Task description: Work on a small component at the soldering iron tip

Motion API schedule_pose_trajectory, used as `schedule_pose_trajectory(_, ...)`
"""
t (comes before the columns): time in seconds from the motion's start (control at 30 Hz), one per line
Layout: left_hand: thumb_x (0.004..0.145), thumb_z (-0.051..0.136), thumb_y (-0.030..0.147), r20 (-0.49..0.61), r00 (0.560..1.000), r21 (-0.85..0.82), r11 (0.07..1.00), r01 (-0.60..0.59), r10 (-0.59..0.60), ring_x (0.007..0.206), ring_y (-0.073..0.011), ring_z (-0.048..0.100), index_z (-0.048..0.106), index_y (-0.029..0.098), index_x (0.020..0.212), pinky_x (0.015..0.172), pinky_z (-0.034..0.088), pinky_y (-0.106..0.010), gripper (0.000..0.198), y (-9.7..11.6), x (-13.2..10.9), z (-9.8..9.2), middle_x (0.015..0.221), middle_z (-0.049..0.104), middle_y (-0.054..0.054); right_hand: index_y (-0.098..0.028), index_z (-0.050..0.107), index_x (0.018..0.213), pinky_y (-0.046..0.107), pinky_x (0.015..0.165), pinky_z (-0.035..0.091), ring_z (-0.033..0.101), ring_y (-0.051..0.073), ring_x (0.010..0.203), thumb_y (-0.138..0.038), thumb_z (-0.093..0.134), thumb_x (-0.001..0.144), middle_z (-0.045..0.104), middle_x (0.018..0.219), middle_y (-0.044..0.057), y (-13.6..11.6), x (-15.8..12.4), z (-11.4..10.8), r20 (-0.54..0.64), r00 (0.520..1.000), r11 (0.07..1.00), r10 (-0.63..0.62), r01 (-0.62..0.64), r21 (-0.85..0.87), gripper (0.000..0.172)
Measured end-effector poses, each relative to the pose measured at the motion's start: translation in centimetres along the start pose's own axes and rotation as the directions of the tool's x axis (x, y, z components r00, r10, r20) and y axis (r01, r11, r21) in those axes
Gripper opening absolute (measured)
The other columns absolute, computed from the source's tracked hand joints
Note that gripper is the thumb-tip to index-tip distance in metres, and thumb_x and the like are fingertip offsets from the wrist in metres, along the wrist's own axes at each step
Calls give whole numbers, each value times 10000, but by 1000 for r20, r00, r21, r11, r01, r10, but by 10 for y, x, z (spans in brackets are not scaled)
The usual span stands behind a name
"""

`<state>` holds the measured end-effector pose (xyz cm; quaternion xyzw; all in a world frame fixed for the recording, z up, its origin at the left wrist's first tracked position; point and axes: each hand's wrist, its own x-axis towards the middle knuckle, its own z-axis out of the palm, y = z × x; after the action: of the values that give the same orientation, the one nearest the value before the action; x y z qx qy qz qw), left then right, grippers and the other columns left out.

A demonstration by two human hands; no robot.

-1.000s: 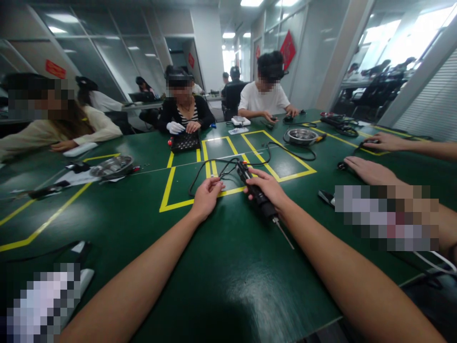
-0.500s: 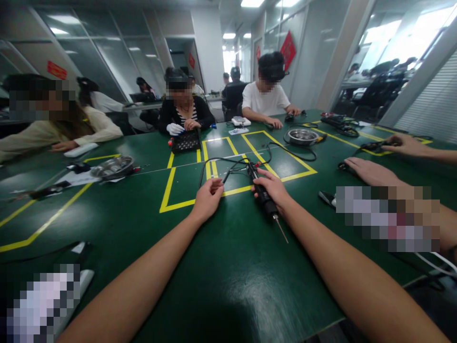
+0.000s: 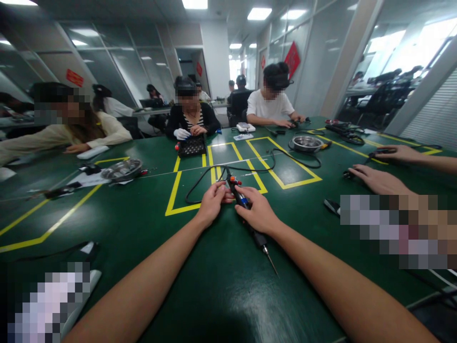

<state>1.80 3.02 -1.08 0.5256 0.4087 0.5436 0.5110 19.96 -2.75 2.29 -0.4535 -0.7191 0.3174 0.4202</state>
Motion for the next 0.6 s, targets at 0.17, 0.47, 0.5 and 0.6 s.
schedule_pose_trajectory(0.17, 886, 698, 433, 55, 998, -58, 998, 36, -33, 807, -171, 725, 574, 143, 1247, 751, 592, -300, 480, 6, -2, 0, 1015, 754, -101, -232, 530, 1470, 513, 1105, 458, 491, 307, 1366, -253, 664, 868, 503, 1468, 143, 2, -2, 5, -14, 992, 985, -123, 120, -127, 617)
schedule_pose_trajectory(0.47, 817, 773, 412, 87, 995, -130, 990, 63, -52, 883, -197, 725, 544, 155, 1294, 828, 588, -346, 588, 10, -3, -7, 1124, 740, -126, -205, 332, 1506, 406, 755, 634, 737, 206, 810, -360, 739, 849, 613, 1313, 159, 5, -1, 12, 100, 972, 939, 212, -231, 257, 789)
schedule_pose_trajectory(0.5, 814, 775, 415, 95, 994, -133, 989, 66, -54, 888, -198, 726, 545, 157, 1290, 842, 587, -354, 588, 9, -3, -8, 1123, 740, -125, -201, 333, 1487, 378, 692, 635, 740, 200, 758, -362, 732, 858, 664, 1204, 133, 5, 0, 13, 166, 955, 896, 244, -288, 337, 762)
schedule_pose_trajectory(0.6, 813, 775, 401, 107, 993, -144, 987, 74, -58, 895, -193, 724, 554, 161, 1277, 865, 582, -361, 567, 8, -3, -8, 1124, 741, -119, -196, 361, 1427, 321, 583, 616, 723, 183, 638, -346, 722, 874, 719, 932, 54, 6, 0, 14, 283, 923, 798, 260, -371, 475, 677)
